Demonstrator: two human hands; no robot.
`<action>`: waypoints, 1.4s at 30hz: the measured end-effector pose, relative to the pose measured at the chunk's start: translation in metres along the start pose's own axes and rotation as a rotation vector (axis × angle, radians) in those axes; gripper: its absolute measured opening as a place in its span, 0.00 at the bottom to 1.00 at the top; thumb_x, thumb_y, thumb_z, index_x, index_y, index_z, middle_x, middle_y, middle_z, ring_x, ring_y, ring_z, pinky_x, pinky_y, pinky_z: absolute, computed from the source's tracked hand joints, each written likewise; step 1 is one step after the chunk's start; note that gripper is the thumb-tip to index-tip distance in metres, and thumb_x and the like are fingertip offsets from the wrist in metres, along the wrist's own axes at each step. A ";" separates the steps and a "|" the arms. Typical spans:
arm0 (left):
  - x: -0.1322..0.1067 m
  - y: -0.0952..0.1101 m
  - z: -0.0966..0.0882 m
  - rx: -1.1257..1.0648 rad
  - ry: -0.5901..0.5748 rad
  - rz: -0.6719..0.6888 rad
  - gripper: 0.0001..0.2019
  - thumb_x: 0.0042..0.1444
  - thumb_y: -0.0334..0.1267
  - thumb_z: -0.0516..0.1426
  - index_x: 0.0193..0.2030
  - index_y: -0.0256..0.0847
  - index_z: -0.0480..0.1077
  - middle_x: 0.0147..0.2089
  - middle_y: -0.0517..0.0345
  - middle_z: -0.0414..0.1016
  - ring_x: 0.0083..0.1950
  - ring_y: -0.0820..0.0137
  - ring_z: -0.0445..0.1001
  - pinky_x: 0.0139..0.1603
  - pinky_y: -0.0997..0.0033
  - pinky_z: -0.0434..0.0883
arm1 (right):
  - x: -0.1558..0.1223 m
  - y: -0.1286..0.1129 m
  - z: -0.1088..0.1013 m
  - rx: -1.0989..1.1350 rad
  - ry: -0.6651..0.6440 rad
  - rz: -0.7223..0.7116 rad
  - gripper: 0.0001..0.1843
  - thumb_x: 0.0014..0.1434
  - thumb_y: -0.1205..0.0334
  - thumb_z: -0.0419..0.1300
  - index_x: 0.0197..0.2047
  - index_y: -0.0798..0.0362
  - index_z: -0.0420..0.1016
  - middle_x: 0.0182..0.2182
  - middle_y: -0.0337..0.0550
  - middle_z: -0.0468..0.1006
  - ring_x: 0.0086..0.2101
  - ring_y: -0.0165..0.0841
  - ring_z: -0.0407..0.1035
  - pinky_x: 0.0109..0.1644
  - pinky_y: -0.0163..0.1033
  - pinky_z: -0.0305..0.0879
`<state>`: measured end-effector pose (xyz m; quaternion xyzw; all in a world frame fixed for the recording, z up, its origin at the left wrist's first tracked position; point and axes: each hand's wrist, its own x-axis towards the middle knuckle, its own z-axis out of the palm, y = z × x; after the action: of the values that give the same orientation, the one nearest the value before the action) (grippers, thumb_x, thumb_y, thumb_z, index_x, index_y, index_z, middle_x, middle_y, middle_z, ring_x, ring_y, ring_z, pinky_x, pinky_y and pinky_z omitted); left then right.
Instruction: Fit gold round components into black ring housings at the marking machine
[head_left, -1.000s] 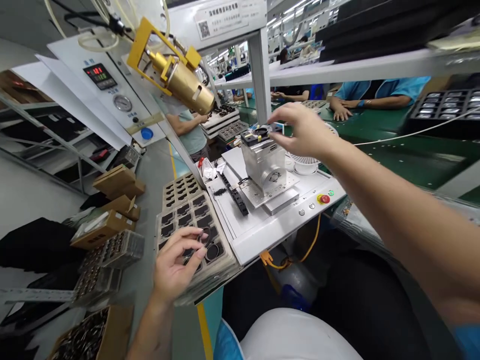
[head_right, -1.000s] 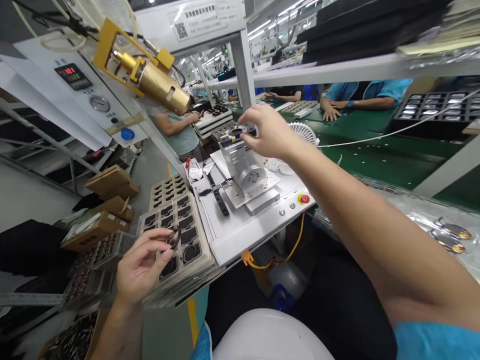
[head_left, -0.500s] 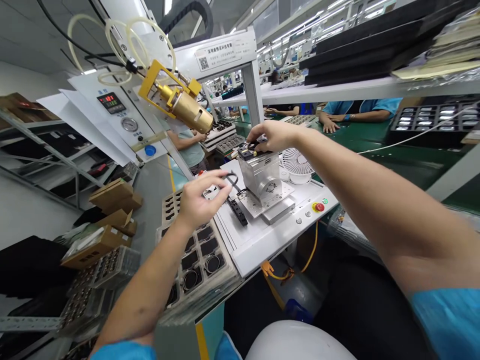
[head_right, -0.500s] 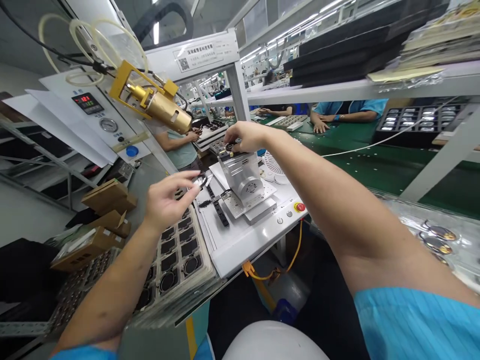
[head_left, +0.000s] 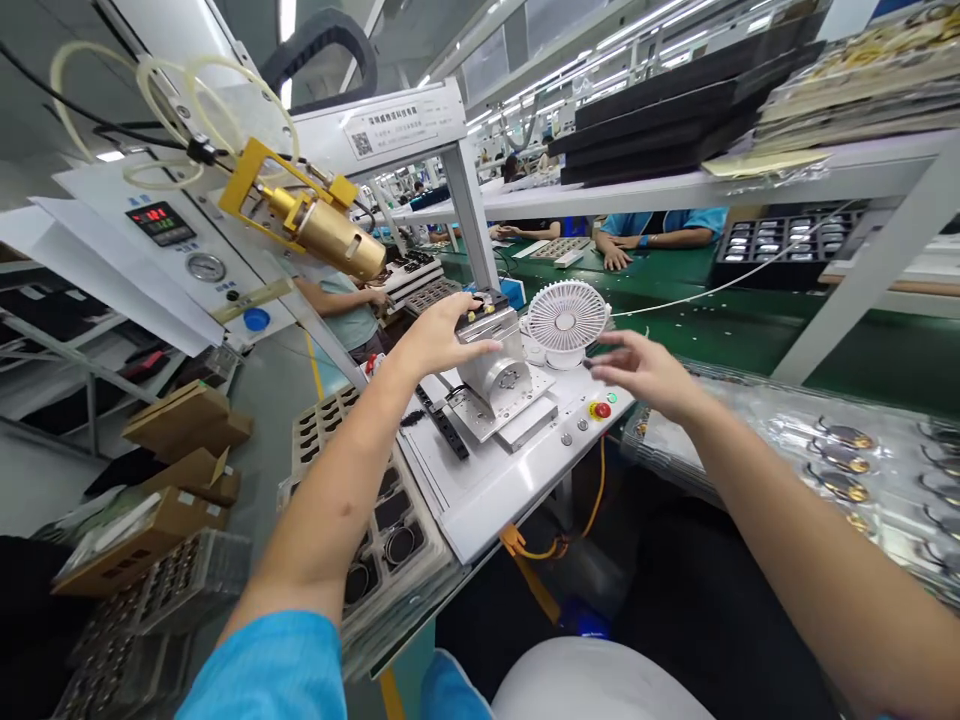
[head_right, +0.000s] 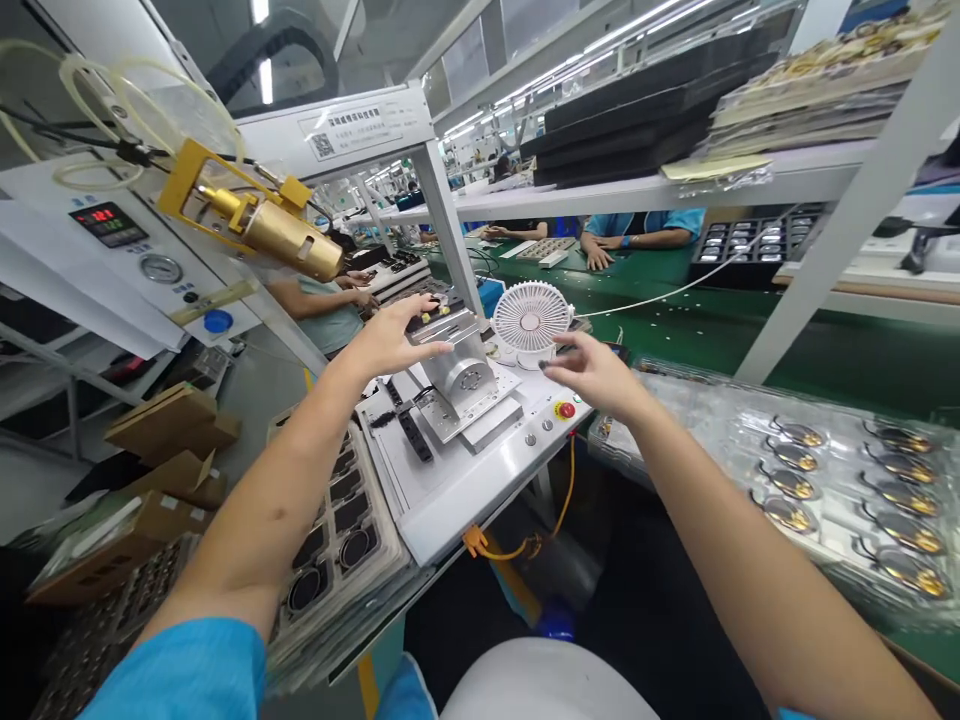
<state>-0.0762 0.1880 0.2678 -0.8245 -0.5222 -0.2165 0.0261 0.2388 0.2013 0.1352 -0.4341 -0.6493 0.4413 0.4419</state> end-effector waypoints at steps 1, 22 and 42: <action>-0.002 -0.001 0.000 0.014 -0.027 -0.001 0.42 0.50 0.62 0.66 0.65 0.34 0.69 0.70 0.37 0.69 0.71 0.46 0.67 0.71 0.50 0.63 | -0.009 0.013 -0.002 -0.052 -0.015 0.144 0.39 0.56 0.60 0.71 0.68 0.58 0.64 0.38 0.51 0.83 0.38 0.42 0.80 0.42 0.45 0.79; -0.236 0.091 0.108 -0.614 -0.174 -0.140 0.20 0.60 0.40 0.66 0.59 0.49 0.76 0.65 0.45 0.77 0.66 0.53 0.75 0.68 0.50 0.72 | -0.046 0.084 0.015 -0.375 -0.169 0.422 0.52 0.54 0.66 0.67 0.76 0.60 0.46 0.29 0.41 0.81 0.29 0.39 0.78 0.30 0.37 0.71; -0.260 0.141 0.245 -1.665 -0.001 -0.877 0.26 0.45 0.44 0.75 0.52 0.43 0.81 0.55 0.43 0.81 0.43 0.59 0.84 0.37 0.67 0.80 | -0.170 0.087 0.005 -0.421 -0.112 -0.135 0.24 0.59 0.46 0.72 0.53 0.50 0.78 0.49 0.49 0.81 0.49 0.41 0.75 0.54 0.44 0.72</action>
<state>0.0340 -0.0312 -0.0275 -0.3076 -0.4634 -0.5102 -0.6560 0.2882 0.0588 0.0183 -0.4472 -0.7780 0.2890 0.3335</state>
